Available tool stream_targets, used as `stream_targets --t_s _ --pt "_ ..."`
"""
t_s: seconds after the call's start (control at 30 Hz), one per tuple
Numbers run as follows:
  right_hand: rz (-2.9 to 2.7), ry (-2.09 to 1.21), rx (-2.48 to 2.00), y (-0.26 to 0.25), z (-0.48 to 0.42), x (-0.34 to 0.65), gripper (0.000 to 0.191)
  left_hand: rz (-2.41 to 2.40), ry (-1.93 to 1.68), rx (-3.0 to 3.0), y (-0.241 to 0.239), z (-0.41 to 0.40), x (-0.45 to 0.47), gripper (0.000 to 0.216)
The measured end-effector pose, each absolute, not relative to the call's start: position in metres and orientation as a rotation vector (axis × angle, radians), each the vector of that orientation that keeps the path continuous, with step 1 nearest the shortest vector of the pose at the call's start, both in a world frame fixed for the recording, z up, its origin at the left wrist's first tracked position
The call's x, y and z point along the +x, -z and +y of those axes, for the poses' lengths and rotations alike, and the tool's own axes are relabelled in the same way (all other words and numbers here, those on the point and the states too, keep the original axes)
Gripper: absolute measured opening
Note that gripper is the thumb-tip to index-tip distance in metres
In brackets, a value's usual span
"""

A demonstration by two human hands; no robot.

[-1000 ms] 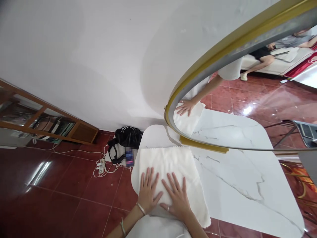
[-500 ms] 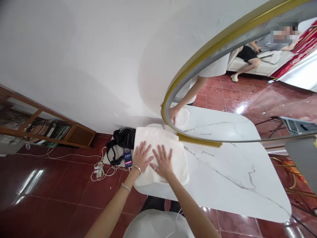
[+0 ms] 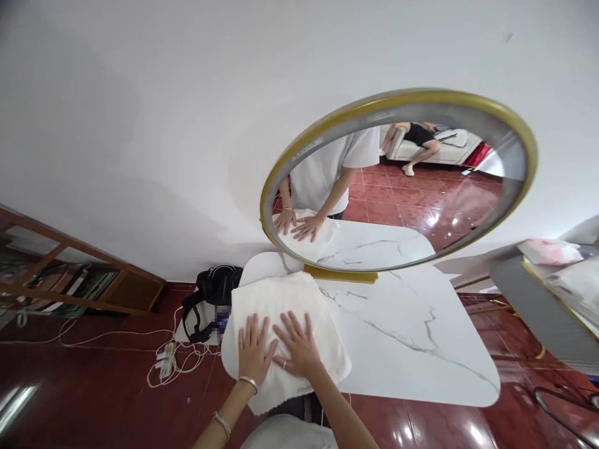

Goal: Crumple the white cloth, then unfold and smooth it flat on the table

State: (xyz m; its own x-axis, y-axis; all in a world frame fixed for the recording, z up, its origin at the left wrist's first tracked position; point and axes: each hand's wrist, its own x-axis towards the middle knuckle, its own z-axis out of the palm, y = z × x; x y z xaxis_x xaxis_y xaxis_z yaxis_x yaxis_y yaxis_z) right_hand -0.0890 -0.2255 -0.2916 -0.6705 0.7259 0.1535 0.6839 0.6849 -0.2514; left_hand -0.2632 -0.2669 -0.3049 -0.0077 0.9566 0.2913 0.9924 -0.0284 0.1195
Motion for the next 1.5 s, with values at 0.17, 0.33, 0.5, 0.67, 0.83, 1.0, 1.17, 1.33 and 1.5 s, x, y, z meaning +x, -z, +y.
stream_targets --t_s 0.17,0.33,0.5,0.67,0.83,1.0,1.17,1.33,1.5 --pt "-2.6 -0.16 -1.308 0.299 -0.23 -0.008 0.071 -1.998 0.533 -2.296 0.31 -0.25 -0.187 0.063" --pt "-2.45 -0.069 -1.651 0.314 -0.251 0.068 0.065 -1.965 0.778 -2.652 0.307 -0.228 -0.112 0.063" --pt "-2.404 -0.182 -1.825 0.316 -0.265 0.091 0.065 -2.583 1.029 -2.274 0.293 -0.178 -0.081 0.045" --pt "-2.367 -0.316 -1.878 0.307 -0.268 0.072 0.064 -2.885 1.121 -1.956 0.272 -0.131 -0.097 0.037" --pt "-2.281 -0.299 -1.831 0.331 -0.269 0.055 0.062 -2.679 1.311 -2.169 0.237 -0.147 -0.095 0.032" --pt "-2.04 -0.182 -1.5 0.357 -0.265 0.045 0.071 -1.715 1.342 -2.926 0.177 -0.187 -0.068 0.032" --pt "-1.72 -0.18 -1.311 0.278 -0.253 0.039 0.065 -0.816 1.181 -3.064 0.074 -0.19 -0.077 0.037" --pt "-1.473 -0.195 -1.265 0.127 -0.195 0.039 0.044 -0.878 1.436 -2.67 -0.043 -0.143 -0.11 0.029" --pt "-1.425 0.079 -0.949 0.0 -0.095 0.044 0.04 -1.241 1.553 -2.169 -0.14 -0.054 -0.126 0.027"
